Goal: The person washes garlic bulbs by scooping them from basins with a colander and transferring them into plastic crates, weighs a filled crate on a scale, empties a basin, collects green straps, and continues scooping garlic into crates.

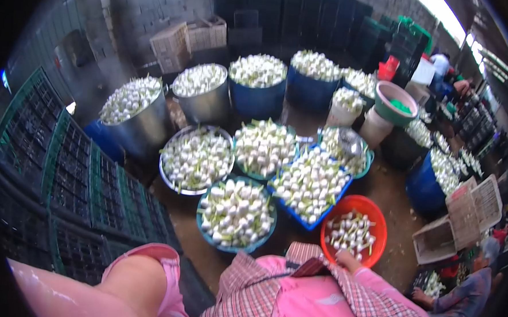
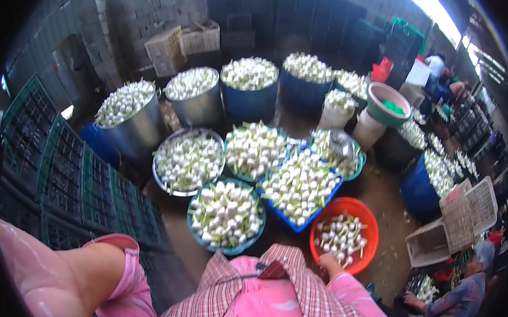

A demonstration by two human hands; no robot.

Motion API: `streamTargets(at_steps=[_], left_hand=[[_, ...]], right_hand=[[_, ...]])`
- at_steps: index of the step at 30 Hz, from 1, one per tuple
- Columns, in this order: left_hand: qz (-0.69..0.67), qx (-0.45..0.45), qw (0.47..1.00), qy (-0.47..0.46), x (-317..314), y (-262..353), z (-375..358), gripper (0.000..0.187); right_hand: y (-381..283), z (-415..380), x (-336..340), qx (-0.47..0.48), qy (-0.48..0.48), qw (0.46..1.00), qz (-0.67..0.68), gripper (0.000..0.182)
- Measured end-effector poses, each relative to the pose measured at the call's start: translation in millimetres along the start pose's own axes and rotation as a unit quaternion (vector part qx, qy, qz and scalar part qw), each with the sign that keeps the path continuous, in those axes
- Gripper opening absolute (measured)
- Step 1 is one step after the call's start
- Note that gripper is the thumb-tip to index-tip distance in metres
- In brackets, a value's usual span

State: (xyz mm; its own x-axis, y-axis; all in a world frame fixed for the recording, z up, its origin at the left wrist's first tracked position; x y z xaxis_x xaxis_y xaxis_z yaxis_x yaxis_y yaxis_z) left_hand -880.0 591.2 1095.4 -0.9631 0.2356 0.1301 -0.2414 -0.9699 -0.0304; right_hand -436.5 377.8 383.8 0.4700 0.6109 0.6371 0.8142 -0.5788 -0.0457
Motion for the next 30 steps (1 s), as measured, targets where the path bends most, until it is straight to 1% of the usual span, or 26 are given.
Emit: streamTargets(at_steps=[1,2,3,4,5,7,8,9,10,12,13,14,16,17,18,19,20,21,22,23,24,25,26,27,29,30], left_hand=[[0.003,-0.001,1.000,0.007,0,0,3,0.056],[0.010,-0.002,1.000,0.008,-1,1,4,0.055],[0.017,-0.002,1.000,0.008,-1,2,5,0.055],[0.024,-0.003,1.000,0.010,-2,6,6,0.055],[0.032,-0.002,0.999,0.016,-5,9,7,0.055],[0.046,0.002,0.999,0.028,-8,10,4,0.055],[0.055,0.013,0.998,0.029,-9,6,2,0.055],[0.060,0.026,0.998,0.026,-13,-2,0,0.055],[0.059,0.028,0.998,0.017,-18,-7,2,0.055],[0.066,0.028,0.997,0.012,-21,-9,2,0.055],[0.077,0.022,0.997,0.013,-19,-3,4,0.055],[0.086,0.021,0.996,0.014,-18,1,4,0.055],[0.101,0.020,0.994,0.026,-14,7,5,0.054],[0.105,0.022,0.994,0.034,-11,9,7,0.054],[0.110,0.027,0.993,0.033,-9,8,8,0.054],[0.117,0.022,0.992,0.035,-8,13,10,0.054],[0.131,0.016,0.989,0.060,0,21,9,0.054],[0.145,0.022,0.984,0.101,11,28,6,0.054],[0.166,0.035,0.976,0.139,24,31,-1,0.054],[0.198,0.073,0.964,0.164,36,29,-19,0.054],[0.325,0.211,0.919,0.070,43,7,-51,0.030],[0.359,0.284,0.888,0.047,51,1,-88,0.022],[0.344,0.332,0.876,0.061,58,-6,-126,0.018],[0.318,0.400,0.855,0.088,63,-12,-171,0.016],[0.330,0.471,0.801,0.165,73,-5,-248,0.012],[0.346,0.494,0.784,0.148,71,2,-274,0.010]], right_hand=[[10,21,-7,-0.040,0.012,0.999,0.021,0.024],[0,29,12,-0.007,0.091,0.991,-0.102,0.024],[-2,40,8,0.011,0.043,0.995,-0.086,0.026],[-15,37,18,0.050,0.025,0.982,-0.179,0.027],[-22,38,30,0.070,0.041,0.978,-0.191,0.028],[-17,52,46,0.052,0.111,0.984,-0.132,0.030],[-4,61,39,0.036,0.130,0.985,-0.111,0.031],[27,88,15,-0.024,0.086,0.992,-0.093,0.026],[-23,47,30,0.067,-0.054,0.967,-0.238,0.023],[-43,23,37,0.151,0.089,0.956,-0.235,0.016],[-33,78,30,0.137,0.089,0.944,-0.286,0.014],[-20,109,17,0.076,0.082,0.983,-0.143,0.013],[-65,47,69,0.111,0.108,0.971,-0.181,0.015],[-70,72,49,0.178,0.132,0.949,-0.225,0.016],[-66,53,21,0.187,0.108,0.951,-0.221,0.016],[-85,50,17,0.212,0.105,0.934,-0.267,0.016],[-109,64,46,0.242,0.120,0.905,-0.329,0.016],[-114,72,46,0.246,0.115,0.911,-0.312,0.017],[-97,124,11,0.275,0.160,0.882,-0.348,0.017],[-117,133,26,0.284,0.123,0.886,-0.345,0.018],[-148,137,44,0.280,0.084,0.895,-0.337,0.018],[-174,143,58,0.269,0.057,0.908,-0.316,0.018],[-198,149,74,0.249,0.040,0.924,-0.287,0.018],[-225,152,85,0.242,0.030,0.936,-0.255,0.018],[-269,146,100,0.240,0.010,0.949,-0.205,0.019],[-287,140,105,0.247,0.004,0.950,-0.190,0.019]])
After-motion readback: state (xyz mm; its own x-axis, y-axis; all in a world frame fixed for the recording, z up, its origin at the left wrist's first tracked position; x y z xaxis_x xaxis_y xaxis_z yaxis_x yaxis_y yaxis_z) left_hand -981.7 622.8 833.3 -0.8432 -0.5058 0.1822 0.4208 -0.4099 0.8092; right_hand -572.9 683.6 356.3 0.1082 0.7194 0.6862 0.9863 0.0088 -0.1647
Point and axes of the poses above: each hand's wrist, its own z-axis towards the middle knuckle, its own x-axis out of the back of the hand, y = z × x, the point moved 10 cm from there along z, towards the middle knuckle, and after that the axes turned 9 degrees about -z, right-handed, at the moved point
